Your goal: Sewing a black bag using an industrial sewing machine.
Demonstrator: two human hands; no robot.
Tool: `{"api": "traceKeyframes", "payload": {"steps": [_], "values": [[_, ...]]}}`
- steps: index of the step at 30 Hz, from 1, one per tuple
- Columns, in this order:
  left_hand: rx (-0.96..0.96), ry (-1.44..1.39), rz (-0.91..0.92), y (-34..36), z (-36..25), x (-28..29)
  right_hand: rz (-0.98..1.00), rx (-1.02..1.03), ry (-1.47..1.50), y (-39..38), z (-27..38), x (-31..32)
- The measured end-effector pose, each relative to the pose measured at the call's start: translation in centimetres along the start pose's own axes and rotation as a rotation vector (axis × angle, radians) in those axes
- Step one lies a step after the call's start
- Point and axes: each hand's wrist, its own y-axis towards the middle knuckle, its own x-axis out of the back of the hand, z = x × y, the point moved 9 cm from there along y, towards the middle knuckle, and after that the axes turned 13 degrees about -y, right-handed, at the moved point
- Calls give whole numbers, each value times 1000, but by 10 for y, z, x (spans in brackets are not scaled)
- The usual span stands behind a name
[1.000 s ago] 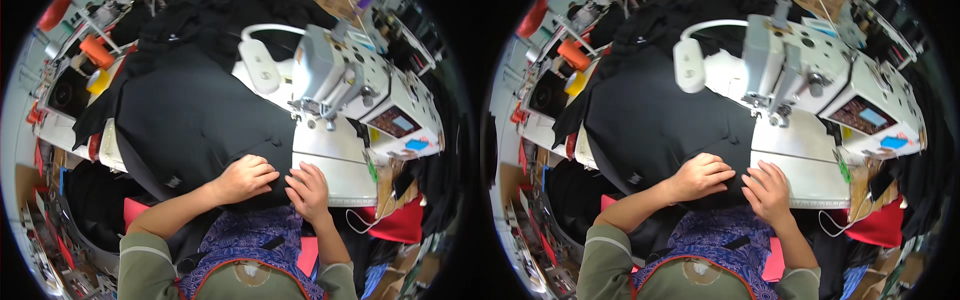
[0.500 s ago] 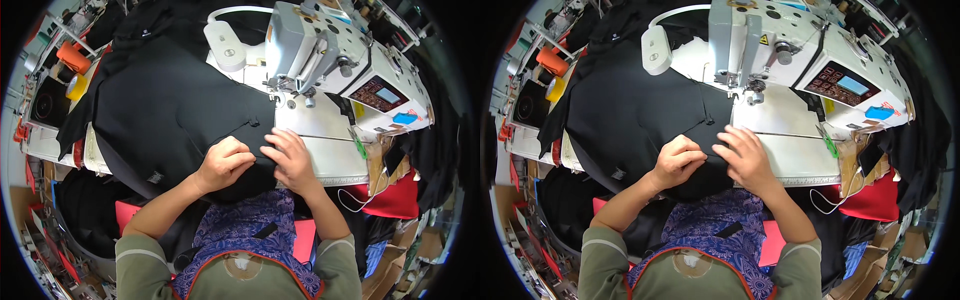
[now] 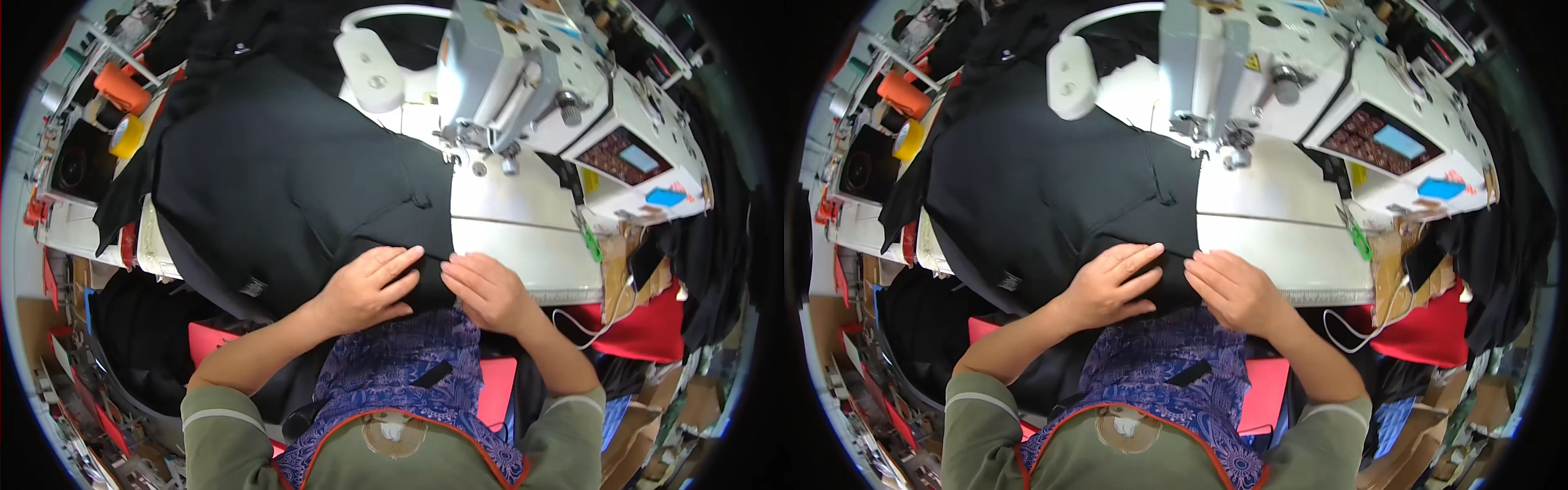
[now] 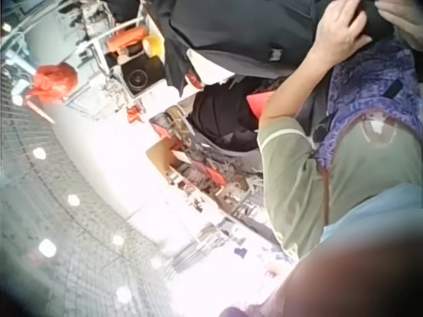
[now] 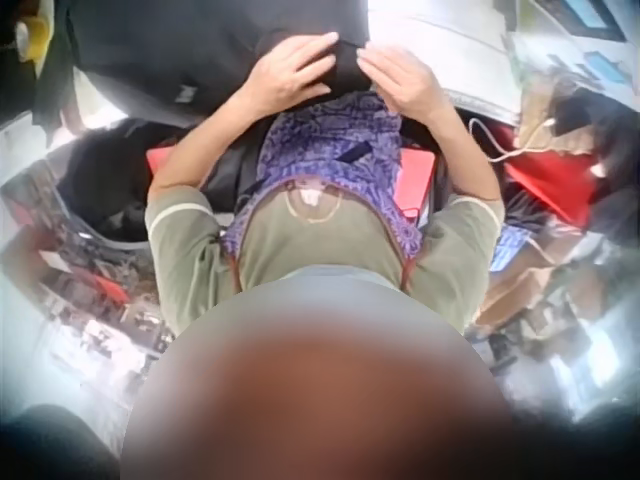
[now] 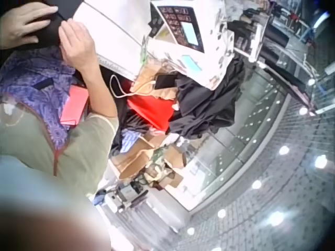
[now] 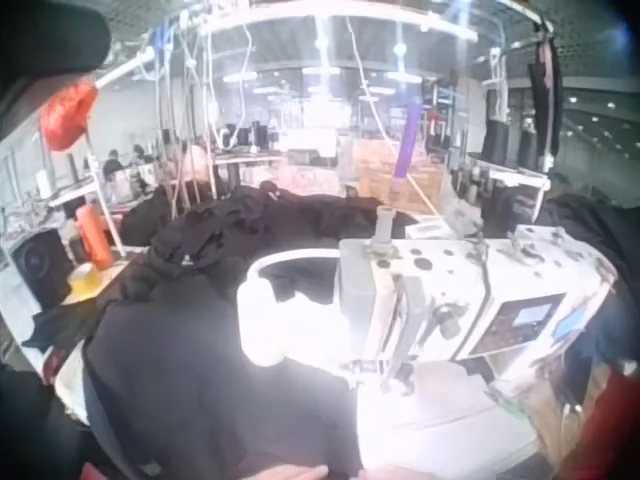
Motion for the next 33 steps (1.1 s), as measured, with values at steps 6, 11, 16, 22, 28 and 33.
{"api": "traceKeyframes", "payload": {"steps": [6, 11, 16, 22, 28, 33], "values": [[56, 164, 21, 7, -1, -16, 5, -258, 55, -1, -8, -5], [69, -71, 25, 5, 0, 3, -21, -245, 41, -6, -7, -6], [117, 178, -272, 35, 50, 119, -19, -260, 39, -8, -9, -9], [490, 583, -311, 66, 206, 252, -48, -273, 10, -6, -11, 1], [628, 562, -386, 114, 283, 269, -25, -303, 16, 2, -14, -9], [824, 219, -660, 162, 319, 225, -32, -365, 8, -6, -17, -4]]}}
